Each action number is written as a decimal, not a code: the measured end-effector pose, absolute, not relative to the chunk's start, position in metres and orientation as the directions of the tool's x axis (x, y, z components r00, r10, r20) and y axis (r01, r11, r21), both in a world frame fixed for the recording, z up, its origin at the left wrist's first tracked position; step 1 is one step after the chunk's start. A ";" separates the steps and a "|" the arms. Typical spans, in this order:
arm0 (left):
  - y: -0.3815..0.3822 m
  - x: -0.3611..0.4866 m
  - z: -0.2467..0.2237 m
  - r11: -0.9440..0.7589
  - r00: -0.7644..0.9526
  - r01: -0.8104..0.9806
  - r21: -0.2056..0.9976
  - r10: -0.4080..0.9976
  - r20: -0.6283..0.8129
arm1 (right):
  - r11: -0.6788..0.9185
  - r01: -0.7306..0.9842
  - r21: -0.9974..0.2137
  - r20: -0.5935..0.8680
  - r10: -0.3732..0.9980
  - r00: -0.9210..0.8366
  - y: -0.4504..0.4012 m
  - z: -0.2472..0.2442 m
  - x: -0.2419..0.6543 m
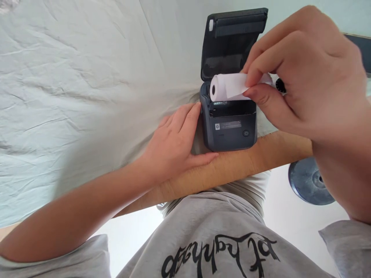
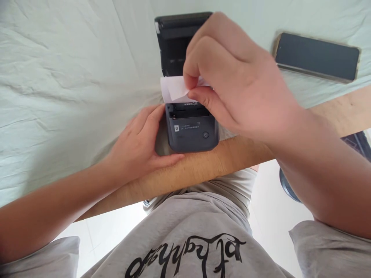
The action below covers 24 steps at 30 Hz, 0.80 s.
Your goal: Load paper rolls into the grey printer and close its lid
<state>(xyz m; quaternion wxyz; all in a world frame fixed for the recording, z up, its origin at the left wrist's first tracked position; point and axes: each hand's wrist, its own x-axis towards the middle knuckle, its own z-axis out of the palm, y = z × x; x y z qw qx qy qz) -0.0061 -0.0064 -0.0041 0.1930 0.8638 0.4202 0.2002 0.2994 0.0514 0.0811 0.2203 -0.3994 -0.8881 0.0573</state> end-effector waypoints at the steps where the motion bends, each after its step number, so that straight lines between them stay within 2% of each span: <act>1: -0.007 -0.006 -0.004 -0.567 0.561 0.655 0.500 0.808 0.181 | 0.688 0.681 -0.251 0.341 0.721 -0.603 0.053 0.079 0.301; 4: -0.007 -0.006 -0.005 -0.543 0.541 0.675 0.500 0.825 0.166 | 0.717 0.664 -0.209 0.302 0.694 -0.654 0.061 0.070 0.307; 10: -0.006 -0.007 -0.006 -0.575 0.556 0.669 0.472 0.808 0.195 | 0.716 0.682 -0.152 0.255 0.695 -0.672 0.065 0.062 0.314; 13: -0.007 -0.008 -0.005 -0.555 0.553 0.677 0.483 0.817 0.165 | 0.699 0.704 -0.123 0.248 0.709 -0.660 0.065 0.059 0.317; 16: -0.008 -0.008 -0.006 -0.540 0.551 0.680 0.496 0.823 0.141 | 0.667 0.731 -0.141 0.225 0.741 -0.633 0.065 0.061 0.316; 20: -0.007 -0.007 -0.006 -0.548 0.543 0.676 0.493 0.823 0.170 | 0.613 0.755 -0.232 0.203 0.790 -0.579 0.062 0.074 0.312; 24: -0.005 -0.008 -0.006 -0.550 0.552 0.672 0.496 0.818 0.160 | 0.574 0.797 -0.187 0.179 0.818 -0.547 0.062 0.083 0.310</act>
